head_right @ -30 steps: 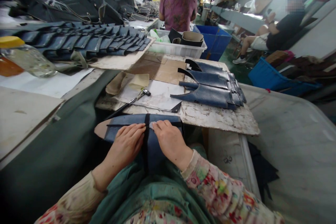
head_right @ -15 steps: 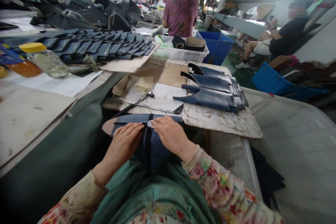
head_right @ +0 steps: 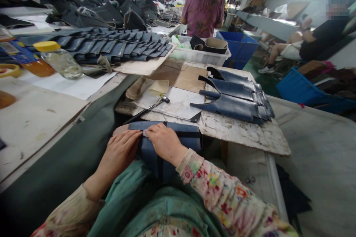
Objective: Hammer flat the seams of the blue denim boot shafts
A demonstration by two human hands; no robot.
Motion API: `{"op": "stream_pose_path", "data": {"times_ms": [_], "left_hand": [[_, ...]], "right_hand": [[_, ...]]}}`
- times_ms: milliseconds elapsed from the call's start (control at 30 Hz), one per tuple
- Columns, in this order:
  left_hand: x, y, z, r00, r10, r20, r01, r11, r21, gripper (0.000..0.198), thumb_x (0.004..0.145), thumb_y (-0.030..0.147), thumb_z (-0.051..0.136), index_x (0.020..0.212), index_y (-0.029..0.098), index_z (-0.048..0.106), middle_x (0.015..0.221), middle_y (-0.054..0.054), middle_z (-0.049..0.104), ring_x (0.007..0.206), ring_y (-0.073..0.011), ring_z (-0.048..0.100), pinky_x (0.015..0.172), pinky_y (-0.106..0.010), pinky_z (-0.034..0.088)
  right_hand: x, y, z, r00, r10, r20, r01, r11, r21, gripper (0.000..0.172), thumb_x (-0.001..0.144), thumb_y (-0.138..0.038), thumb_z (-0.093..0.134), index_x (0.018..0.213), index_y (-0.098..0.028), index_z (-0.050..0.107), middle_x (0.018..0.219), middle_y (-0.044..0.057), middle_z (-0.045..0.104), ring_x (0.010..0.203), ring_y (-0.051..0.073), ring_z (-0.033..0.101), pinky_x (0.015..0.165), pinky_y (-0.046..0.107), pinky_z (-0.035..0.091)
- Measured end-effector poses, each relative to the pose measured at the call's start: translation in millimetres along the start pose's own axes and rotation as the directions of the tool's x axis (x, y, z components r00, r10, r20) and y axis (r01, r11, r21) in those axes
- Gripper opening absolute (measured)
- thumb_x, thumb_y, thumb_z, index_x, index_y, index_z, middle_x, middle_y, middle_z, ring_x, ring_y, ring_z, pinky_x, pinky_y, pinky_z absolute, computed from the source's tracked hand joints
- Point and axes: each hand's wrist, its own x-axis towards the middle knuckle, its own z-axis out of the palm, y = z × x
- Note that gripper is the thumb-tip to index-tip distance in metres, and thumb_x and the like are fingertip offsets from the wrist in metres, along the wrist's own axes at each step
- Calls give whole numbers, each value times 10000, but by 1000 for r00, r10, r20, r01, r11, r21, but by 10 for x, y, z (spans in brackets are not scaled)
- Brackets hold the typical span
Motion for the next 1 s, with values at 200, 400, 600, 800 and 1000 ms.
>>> {"op": "stream_pose_path", "data": {"times_ms": [200, 400, 600, 800, 1000], "left_hand": [[-107, -202, -53, 997, -74, 9, 74, 997, 21, 287, 908, 257, 411, 1120, 195, 596, 1143, -69, 660, 1025, -225, 591, 840, -369, 383], [-183, -241, -37, 978, -208, -21, 208, 978, -11, 332, 914, 324, 408, 1136, 152, 584, 1143, -109, 642, 1054, -250, 556, 876, -380, 396], [-145, -124, -15, 980, -198, 23, 198, 980, 7, 334, 915, 306, 417, 1184, 193, 579, 1186, -85, 615, 1067, -249, 531, 888, -399, 398], [-49, -344, -37, 977, -210, 29, 212, 971, -110, 313, 912, 338, 397, 1073, 228, 641, 1132, -78, 627, 1043, -242, 541, 893, -410, 409], [196, -1078, 311, 838, -525, 151, 546, 797, -260, 425, 839, 356, 379, 1134, 110, 560, 1167, -159, 579, 1126, -271, 510, 980, -402, 385]], "right_hand": [[259, -137, 98, 997, -70, 21, 71, 997, -22, 274, 941, -178, 389, 1118, -184, 599, 1072, 59, 607, 994, 180, 485, 878, 294, 443], [442, -208, 175, 993, -113, 27, 113, 993, -18, 238, 923, -174, 431, 1088, -175, 601, 1051, 72, 598, 971, 191, 492, 849, 303, 446], [183, -47, 40, 997, -78, 21, 79, 996, -42, 270, 932, -173, 414, 1122, -180, 606, 1075, 81, 610, 999, 186, 510, 889, 313, 445], [-396, 247, -213, 1000, -13, -16, 11, 993, -121, 305, 917, -149, 431, 1174, -157, 595, 1139, 95, 616, 1012, 205, 524, 877, 349, 483], [-929, 289, -239, 983, 147, -106, -159, 982, -106, 317, 914, -137, 426, 1187, -145, 587, 1153, 85, 614, 1024, 209, 525, 909, 368, 492]]}}
